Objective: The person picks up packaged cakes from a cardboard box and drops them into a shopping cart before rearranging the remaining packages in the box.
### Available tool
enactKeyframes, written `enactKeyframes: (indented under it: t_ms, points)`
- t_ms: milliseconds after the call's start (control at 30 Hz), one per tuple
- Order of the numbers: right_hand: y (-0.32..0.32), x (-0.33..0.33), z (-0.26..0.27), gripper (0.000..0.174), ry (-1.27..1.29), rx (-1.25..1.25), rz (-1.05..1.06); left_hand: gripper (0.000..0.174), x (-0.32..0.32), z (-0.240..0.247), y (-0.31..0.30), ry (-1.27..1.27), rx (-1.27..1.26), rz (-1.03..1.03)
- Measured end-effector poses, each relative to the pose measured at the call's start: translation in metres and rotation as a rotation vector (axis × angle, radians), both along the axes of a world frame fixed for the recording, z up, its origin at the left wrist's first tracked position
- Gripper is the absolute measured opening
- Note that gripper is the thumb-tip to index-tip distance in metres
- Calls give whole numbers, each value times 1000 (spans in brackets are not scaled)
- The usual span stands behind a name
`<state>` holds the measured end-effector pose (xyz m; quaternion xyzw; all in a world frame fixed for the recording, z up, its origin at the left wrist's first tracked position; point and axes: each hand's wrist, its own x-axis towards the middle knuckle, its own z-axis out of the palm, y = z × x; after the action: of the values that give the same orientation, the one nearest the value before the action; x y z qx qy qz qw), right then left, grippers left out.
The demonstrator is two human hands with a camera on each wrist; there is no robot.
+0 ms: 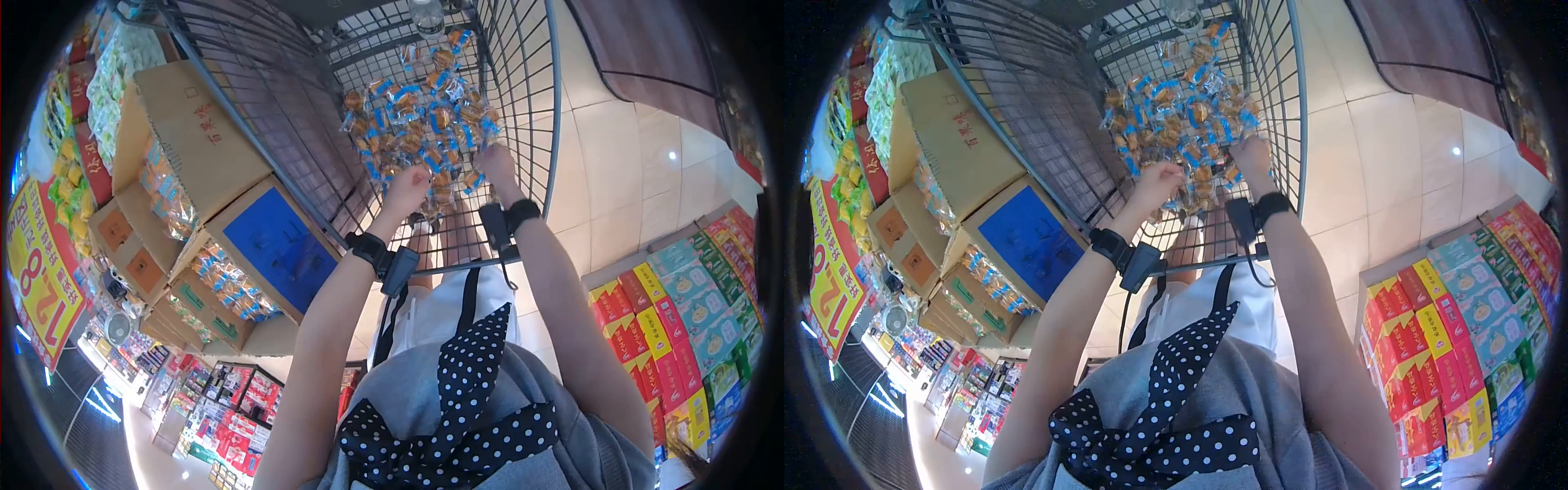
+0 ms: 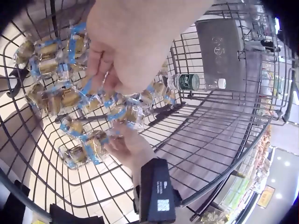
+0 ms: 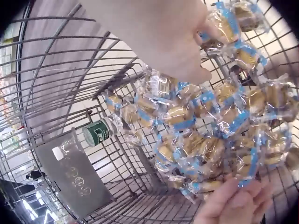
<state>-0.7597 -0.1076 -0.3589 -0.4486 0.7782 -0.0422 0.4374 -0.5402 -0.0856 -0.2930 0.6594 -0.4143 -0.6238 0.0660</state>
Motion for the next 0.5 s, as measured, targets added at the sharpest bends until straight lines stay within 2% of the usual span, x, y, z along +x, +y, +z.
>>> enactKeyframes:
  t_ms: [67,133,233,333,367,433,467,500]
  points:
    - [7,7,31,26,-115,-106,-130,22,2,7,-5,-11,-74,-45]
    - [13,12,62,26,-280,-225,-114,24,4,25,-15,-37,-240,-133]
    - [13,21,110,26,-664,-209,-132,26,0,68,-42,-101,-333,-101]
    - [7,35,182,25,-943,-132,-167,28,3,113,-51,39,-390,-130]
    - [8,36,186,25,-910,-193,-60,27,6,131,-51,123,-286,-78]
    - [10,44,217,30,-1057,-159,-129,26,12,180,-48,296,-76,12]
    - [10,46,233,33,-1126,-145,-161,25,18,198,-43,313,-133,9]
    - [13,45,243,44,-1139,-122,-128,24,26,215,-36,330,-190,8]
